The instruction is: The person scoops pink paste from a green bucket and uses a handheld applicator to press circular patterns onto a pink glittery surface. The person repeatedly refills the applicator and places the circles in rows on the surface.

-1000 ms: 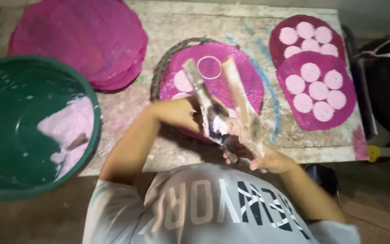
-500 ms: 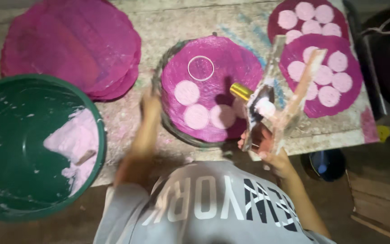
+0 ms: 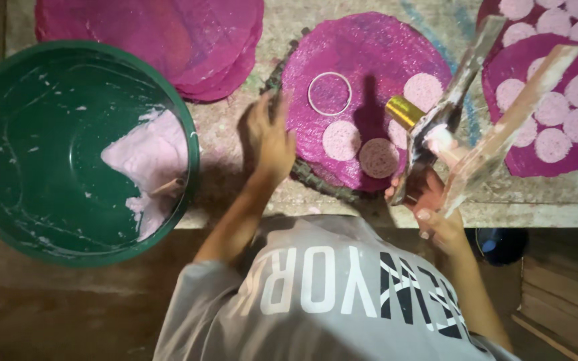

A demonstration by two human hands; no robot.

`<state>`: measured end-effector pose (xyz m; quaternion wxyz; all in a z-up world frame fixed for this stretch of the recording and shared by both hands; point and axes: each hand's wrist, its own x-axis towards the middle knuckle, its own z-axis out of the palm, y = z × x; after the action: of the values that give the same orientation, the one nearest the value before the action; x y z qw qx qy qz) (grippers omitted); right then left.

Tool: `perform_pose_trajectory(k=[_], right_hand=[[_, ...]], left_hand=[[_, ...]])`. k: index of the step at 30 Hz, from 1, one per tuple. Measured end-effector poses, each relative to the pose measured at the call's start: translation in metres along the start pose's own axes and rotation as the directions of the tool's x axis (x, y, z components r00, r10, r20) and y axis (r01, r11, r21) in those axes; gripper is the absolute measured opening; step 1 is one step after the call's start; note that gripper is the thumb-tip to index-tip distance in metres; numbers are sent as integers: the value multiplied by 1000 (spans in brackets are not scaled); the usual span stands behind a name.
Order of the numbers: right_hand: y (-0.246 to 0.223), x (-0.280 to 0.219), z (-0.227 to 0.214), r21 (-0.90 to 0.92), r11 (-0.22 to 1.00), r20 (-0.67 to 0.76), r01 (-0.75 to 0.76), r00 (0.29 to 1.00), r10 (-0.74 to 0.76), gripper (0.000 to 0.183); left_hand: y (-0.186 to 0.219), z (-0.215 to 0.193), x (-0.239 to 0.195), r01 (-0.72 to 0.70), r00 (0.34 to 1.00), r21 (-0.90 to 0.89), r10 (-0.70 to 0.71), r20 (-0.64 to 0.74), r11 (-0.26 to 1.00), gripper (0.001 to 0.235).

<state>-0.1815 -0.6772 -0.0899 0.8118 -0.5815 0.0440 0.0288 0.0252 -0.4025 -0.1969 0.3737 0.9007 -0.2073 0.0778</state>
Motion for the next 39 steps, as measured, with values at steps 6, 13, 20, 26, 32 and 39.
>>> perform_pose_trajectory(k=[6, 13, 20, 26, 32, 39], right_hand=[[-2, 4, 8, -11, 999, -16, 32, 999, -32, 86], [-5, 7, 18, -40, 999, -53, 11, 999, -13, 83], [-18, 40, 13, -215, 959, 108, -186, 971, 213, 101], [-31, 76, 13, -55, 757, 427, -651, 670, 607, 100], [-92, 129, -29, -645, 168, -299, -746, 449, 842, 92], [-96, 183, -4, -816, 338, -19, -470, 606, 796, 88]], left_hand=[[13, -8, 67, -210, 940, 72, 181, 289, 975, 29], [-6, -19, 40, -207, 954, 90, 181, 238, 974, 14], [11, -40, 54, 1, 932, -361, 130, 339, 932, 35], [39, -53, 115, 481, 825, -673, 551, 129, -562, 79], [43, -26, 141, 288, 920, -671, 391, -4, -683, 43], [0, 9, 161, 153, 957, -457, 247, -154, -876, 18]])
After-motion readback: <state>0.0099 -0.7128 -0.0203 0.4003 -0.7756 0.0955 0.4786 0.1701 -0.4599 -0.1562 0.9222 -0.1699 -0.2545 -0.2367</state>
